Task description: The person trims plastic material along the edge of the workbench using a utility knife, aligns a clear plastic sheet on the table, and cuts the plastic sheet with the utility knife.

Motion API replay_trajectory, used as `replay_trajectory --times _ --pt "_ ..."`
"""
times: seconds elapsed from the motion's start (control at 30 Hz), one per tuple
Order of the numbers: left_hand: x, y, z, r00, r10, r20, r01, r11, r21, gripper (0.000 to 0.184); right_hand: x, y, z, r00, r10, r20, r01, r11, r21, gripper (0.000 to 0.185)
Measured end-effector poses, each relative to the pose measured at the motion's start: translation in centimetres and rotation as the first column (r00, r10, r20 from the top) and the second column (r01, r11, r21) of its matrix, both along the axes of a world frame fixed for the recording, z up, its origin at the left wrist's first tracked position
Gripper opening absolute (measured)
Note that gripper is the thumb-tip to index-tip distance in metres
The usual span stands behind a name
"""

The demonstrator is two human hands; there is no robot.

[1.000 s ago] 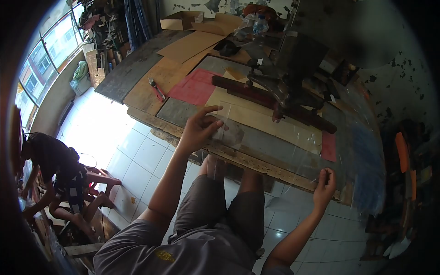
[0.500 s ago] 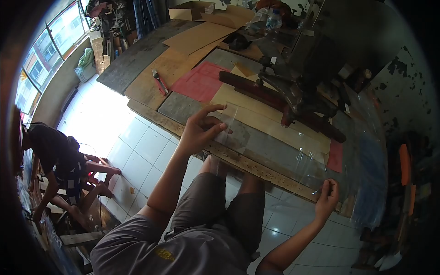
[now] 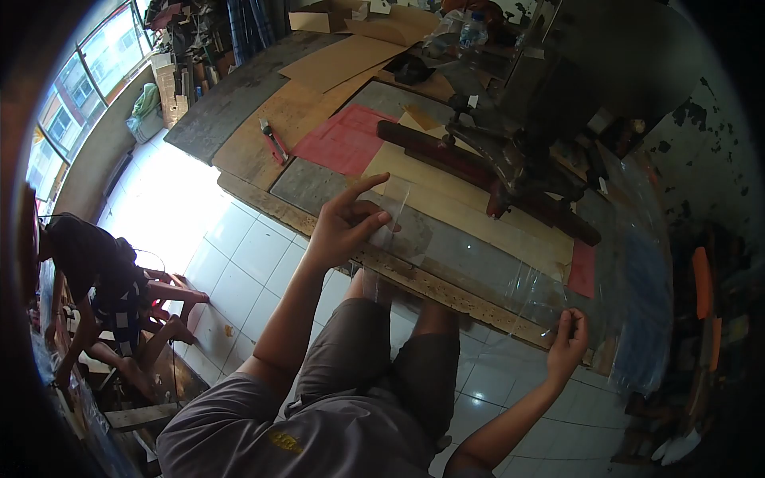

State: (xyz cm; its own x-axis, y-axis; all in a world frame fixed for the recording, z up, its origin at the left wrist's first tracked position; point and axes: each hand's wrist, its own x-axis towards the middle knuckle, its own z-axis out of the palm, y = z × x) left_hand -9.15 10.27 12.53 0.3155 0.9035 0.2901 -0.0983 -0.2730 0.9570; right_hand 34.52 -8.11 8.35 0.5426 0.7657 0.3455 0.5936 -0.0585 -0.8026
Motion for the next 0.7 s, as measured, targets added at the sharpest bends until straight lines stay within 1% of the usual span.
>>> replay_trajectory --times 0.1,0.2,0.4,0.5,0.6,0.7 --pt "-0.04 -0.03 -0.01 1.000 -0.011 0.009 0.011 1.000 0.002 0.064 0.10 -0.09 0.00 1.000 0.013 -0.015 -0.013 1.000 -0.003 0.027" --pt "-0.05 -0.13 0.29 1.000 0.007 -0.019 -0.007 1.000 -0.004 0.066 0.21 -0.06 -0.13 1.000 0.016 -0.017 -0.016 1.000 0.003 0.027" --pt "0.11 -0.03 -0.01 1.000 0.000 0.008 0.000 0.999 0.046 0.068 -0.26 -0.13 0.24 1.000 0.015 -0.014 -0.015 1.000 0.002 0.028" --pt "0.02 -0.15 0.24 1.000 -0.008 0.000 0.008 1.000 0.010 0.068 -0.59 -0.13 0.62 1.000 0.004 -0.001 -0.004 1.000 -0.012 0.028" --pt "0.12 0.05 -0.17 1.000 -0.005 0.012 0.004 0.999 0.051 0.068 -0.55 -0.19 0.53 1.000 0.005 -0.002 -0.005 1.000 -0.014 0.028" --pt "-0.12 -0.15 0.12 0.999 -0.011 -0.035 0.012 1.000 0.025 0.065 -0.51 -0.07 0.43 1.000 0.002 0.008 -0.002 1.000 -0.002 0.027"
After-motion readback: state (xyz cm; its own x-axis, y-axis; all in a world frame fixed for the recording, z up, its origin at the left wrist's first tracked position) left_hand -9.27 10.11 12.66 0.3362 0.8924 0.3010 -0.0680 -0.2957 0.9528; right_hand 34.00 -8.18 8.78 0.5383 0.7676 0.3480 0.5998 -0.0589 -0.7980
